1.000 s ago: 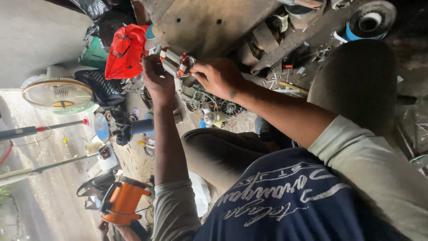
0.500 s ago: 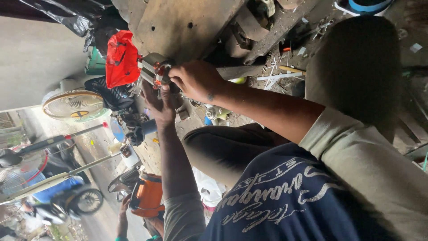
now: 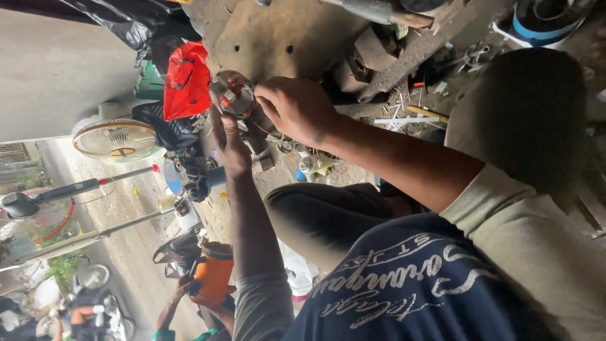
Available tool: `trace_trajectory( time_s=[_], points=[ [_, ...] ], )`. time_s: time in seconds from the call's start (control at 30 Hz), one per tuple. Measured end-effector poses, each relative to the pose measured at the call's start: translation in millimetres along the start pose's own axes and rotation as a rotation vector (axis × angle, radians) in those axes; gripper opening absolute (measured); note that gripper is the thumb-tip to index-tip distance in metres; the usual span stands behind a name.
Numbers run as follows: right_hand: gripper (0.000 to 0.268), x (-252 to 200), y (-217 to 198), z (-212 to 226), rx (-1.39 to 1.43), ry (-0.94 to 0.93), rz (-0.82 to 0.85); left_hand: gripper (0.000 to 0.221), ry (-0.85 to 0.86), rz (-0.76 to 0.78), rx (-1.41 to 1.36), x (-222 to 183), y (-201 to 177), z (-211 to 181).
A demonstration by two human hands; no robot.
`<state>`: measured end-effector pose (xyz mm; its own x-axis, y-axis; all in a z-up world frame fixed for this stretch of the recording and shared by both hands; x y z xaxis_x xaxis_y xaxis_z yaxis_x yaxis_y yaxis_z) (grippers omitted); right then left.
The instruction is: Repairing and inspecting the copper windings of a motor stator at a workbench.
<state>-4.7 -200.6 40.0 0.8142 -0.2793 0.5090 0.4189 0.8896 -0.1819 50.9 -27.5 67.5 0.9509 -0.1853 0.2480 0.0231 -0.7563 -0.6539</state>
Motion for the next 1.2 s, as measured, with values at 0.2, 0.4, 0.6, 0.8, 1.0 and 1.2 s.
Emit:
trace_trajectory(
  time_s=[0.2,0.4,0.6,0.8,1.0,1.2],
  points=[
    [0.015,-4,13,-3,-0.152,-0.056,-0.094,0.067,0.225,0.154,-0.251,4,2,-8],
    [0.011,0,18,-9,-0.247,0.032,-0.099,0.063,0.224,0.181,-0.251,2,2,-17],
    [0.004,-3,7,-8,-0.237,0.152,-0.053,0.061,0.194,0.199,-0.303,-2,2,-25],
    [0.011,-25,-6,6,-0.318,0.122,0.070,0.061,0.145,0.166,-0.480,-11,1,-14],
    [0.015,-42,-10,28,-0.261,0.090,0.142,0.063,0.134,0.097,-0.602,-15,8,-7],
    [0.021,-53,-5,32,-0.180,0.111,0.191,0.062,0.198,0.065,-0.645,-14,14,19]
  ],
)
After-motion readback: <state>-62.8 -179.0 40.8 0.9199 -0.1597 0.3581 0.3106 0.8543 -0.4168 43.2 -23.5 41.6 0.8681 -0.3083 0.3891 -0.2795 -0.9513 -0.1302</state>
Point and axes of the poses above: each hand's wrist, its own x-axis towards the middle knuckle, its own y-axis out of the palm, z = x × y, the point moved 4 cm from there along x, towards the middle knuckle, and after that the axes turned 3 degrees about -z, right-handed, at the moved point
